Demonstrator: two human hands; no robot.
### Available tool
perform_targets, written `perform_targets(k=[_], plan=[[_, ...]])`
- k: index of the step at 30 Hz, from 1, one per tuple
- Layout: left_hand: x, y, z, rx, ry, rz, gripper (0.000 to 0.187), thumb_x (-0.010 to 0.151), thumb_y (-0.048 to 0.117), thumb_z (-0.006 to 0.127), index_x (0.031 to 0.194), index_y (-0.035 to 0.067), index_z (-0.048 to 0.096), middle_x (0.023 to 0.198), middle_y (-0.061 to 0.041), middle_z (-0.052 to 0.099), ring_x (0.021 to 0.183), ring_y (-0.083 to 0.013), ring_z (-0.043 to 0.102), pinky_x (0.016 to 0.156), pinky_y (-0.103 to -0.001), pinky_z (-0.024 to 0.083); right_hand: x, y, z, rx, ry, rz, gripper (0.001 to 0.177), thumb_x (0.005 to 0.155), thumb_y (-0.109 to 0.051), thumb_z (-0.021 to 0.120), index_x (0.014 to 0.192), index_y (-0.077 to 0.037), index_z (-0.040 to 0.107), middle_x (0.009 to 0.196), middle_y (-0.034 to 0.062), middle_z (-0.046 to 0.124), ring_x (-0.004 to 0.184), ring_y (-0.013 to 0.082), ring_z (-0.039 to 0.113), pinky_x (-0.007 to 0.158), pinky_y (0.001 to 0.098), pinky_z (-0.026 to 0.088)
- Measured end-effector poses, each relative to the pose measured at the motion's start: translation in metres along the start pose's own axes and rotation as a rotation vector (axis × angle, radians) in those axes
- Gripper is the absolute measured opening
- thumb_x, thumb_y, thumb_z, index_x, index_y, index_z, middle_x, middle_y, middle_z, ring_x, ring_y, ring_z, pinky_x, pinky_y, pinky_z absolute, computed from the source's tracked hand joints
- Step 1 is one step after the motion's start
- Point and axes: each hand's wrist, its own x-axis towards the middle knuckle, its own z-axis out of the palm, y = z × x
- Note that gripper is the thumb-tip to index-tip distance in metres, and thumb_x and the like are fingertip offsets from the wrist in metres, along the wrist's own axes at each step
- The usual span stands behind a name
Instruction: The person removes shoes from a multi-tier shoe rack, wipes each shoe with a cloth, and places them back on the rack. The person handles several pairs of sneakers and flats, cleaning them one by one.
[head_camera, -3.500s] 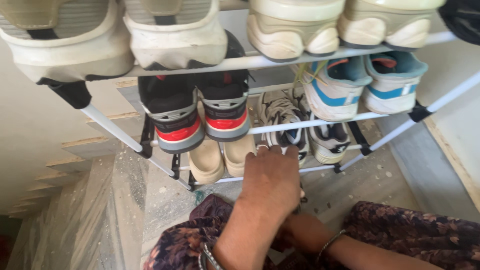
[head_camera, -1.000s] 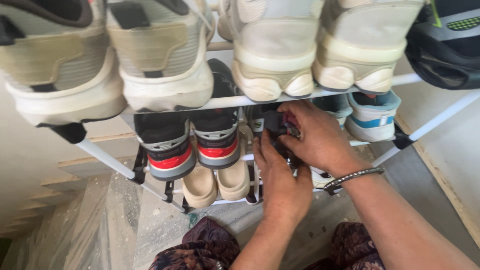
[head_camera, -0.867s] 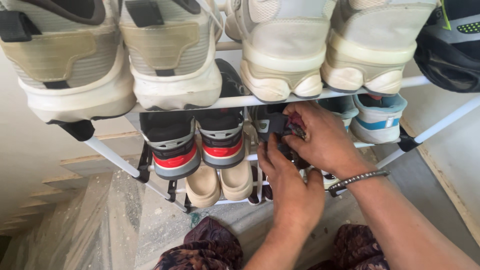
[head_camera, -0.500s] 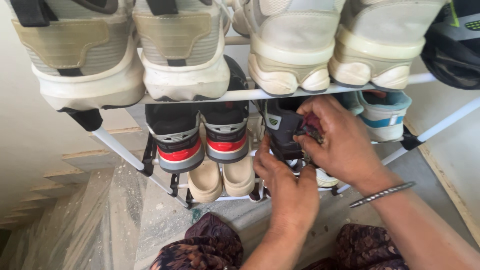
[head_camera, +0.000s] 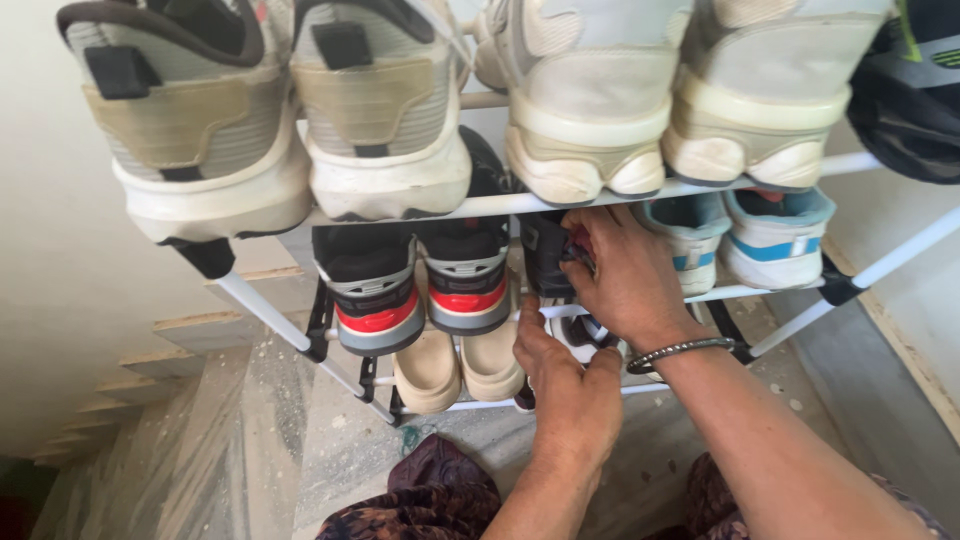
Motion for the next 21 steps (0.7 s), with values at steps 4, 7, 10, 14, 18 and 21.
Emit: perform_targets(k=[4, 7, 10, 14, 18, 21], plan=[[0.003, 0.0, -0.006, -0.016, -0.011, 0.028, 0.093, 0.081, 0.002, 0.06, 0.157, 0.003, 0.006, 0.158, -0.018, 0.016, 0.152, -0.0318, 0.023, 0.122, -0.039, 0.026, -0.002, 0.003, 0.002, 0.011, -0.024, 0.042, 0.043, 0.07, -0.005, 0.082, 0.109, -0.005, 0.064, 0.104, 0.0147, 0.065, 0.09, 0.0338, 0.069, 0.078, 0.0442, 0.056], [0.004, 0.003, -0.011, 0.0, 0.007, 0.039, 0.093, 0.083, 0.005, 0.063, 0.156, 0.002, 0.006, 0.157, -0.019, 0.018, 0.15, -0.032, 0.026, 0.122, -0.038, 0.025, -0.002, 0.004, 0.0, 0.028, -0.011, 0.049, 0.046, 0.069, -0.005, 0.083, 0.11, -0.004, 0.064, 0.106, 0.0158, 0.064, 0.091, 0.0329, 0.069, 0.079, 0.0429, 0.057], [0.002, 0.002, -0.011, -0.015, -0.018, -0.032, 0.094, 0.083, 0.005, 0.062, 0.157, 0.004, 0.005, 0.157, -0.017, 0.017, 0.151, -0.0303, 0.024, 0.121, -0.037, 0.026, -0.003, 0.004, -0.001, 0.063, 0.001, 0.064, 0.048, 0.068, -0.005, 0.085, 0.111, -0.003, 0.063, 0.106, 0.0157, 0.065, 0.091, 0.031, 0.07, 0.081, 0.0414, 0.057], [0.001, -0.005, -0.008, 0.008, -0.011, -0.019, 0.093, 0.082, 0.005, 0.064, 0.157, 0.004, 0.008, 0.156, -0.018, 0.02, 0.149, -0.0311, 0.028, 0.121, -0.037, 0.027, -0.005, 0.0, -0.003, 0.056, 0.025, 0.038, 0.048, 0.069, -0.004, 0.085, 0.111, -0.002, 0.063, 0.105, 0.016, 0.065, 0.092, 0.0323, 0.07, 0.081, 0.0424, 0.056], [0.005, -0.014, -0.009, 0.024, 0.032, -0.001, 0.092, 0.081, 0.005, 0.066, 0.156, 0.003, 0.013, 0.153, -0.019, 0.026, 0.145, -0.032, 0.033, 0.12, -0.038, 0.028, -0.01, -0.013, -0.017, 0.094, 0.092, 0.001, 0.047, 0.071, -0.007, 0.086, 0.111, -0.002, 0.063, 0.106, 0.0155, 0.067, 0.093, 0.0313, 0.07, 0.081, 0.0409, 0.056], [0.009, -0.016, -0.016, 0.04, 0.086, 0.089, 0.085, 0.082, 0.005, 0.067, 0.153, 0.0, 0.02, 0.151, -0.021, 0.03, 0.143, -0.0326, 0.035, 0.12, -0.039, 0.028, -0.021, -0.026, -0.039, 0.157, 0.076, -0.008, 0.047, 0.071, -0.008, 0.085, 0.112, -0.002, 0.062, 0.104, 0.0144, 0.067, 0.092, 0.0293, 0.07, 0.079, 0.039, 0.056]])
